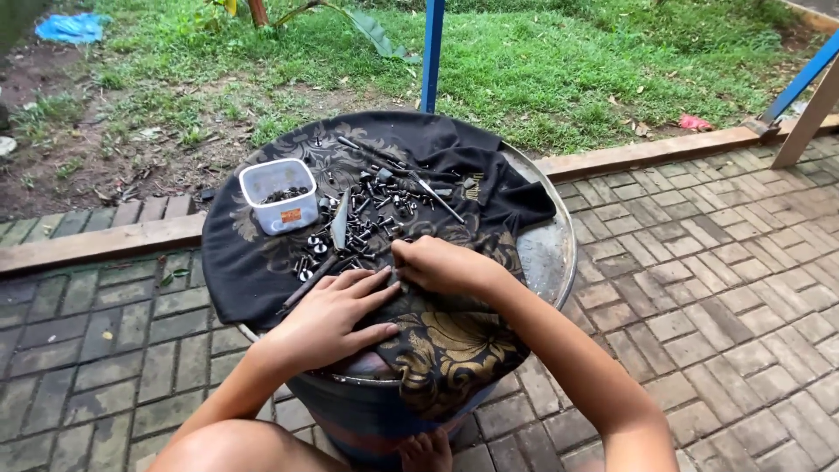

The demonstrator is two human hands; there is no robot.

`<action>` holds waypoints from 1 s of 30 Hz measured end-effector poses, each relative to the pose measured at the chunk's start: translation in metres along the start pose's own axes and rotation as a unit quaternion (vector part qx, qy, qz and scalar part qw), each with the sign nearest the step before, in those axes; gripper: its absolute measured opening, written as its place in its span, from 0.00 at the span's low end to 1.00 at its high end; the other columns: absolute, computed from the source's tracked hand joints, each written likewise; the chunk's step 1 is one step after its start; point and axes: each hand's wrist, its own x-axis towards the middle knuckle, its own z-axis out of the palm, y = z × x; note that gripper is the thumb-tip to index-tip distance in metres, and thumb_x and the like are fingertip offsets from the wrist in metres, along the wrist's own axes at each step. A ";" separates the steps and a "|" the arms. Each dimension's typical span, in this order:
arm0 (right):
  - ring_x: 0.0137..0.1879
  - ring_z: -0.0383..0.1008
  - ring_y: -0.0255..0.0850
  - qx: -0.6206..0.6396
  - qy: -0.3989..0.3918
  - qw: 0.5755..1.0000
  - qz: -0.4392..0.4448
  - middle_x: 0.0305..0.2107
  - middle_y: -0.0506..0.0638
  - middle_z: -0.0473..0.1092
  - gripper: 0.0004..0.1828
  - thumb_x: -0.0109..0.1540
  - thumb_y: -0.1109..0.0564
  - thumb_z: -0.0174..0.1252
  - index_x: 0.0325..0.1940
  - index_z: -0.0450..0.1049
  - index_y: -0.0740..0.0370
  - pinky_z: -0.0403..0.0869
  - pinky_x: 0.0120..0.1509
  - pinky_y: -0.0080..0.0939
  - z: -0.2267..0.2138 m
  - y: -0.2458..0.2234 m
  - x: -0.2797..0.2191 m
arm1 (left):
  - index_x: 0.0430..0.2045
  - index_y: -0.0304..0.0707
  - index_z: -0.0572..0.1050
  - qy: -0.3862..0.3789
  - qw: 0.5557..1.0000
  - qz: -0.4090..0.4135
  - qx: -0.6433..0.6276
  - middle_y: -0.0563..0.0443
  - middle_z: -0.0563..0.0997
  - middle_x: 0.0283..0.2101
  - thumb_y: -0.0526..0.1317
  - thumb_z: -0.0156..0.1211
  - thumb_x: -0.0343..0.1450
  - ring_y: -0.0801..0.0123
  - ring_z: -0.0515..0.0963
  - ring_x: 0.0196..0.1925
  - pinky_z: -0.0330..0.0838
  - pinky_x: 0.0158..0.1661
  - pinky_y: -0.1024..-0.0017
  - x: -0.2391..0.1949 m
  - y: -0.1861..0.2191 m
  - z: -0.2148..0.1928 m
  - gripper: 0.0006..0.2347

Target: The person sits on the ground and uses a handheld sharpening stone to grind small metal parts on a round table covered with a black cloth. The person repeatedly picks up individual metal pieces, rubs them against the stone, and places them back on the table or into a small plastic container.

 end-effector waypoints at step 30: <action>0.46 0.77 0.67 0.000 0.033 0.999 -0.001 0.34 0.67 0.76 0.14 0.64 0.51 0.56 0.47 0.70 0.63 0.76 0.50 0.64 -0.003 -0.007 0.000 | 0.63 0.46 0.69 0.015 1.000 0.019 0.003 0.42 0.68 0.68 0.60 0.51 0.73 0.50 0.64 0.70 0.60 0.59 0.53 -0.002 -0.008 0.003 0.27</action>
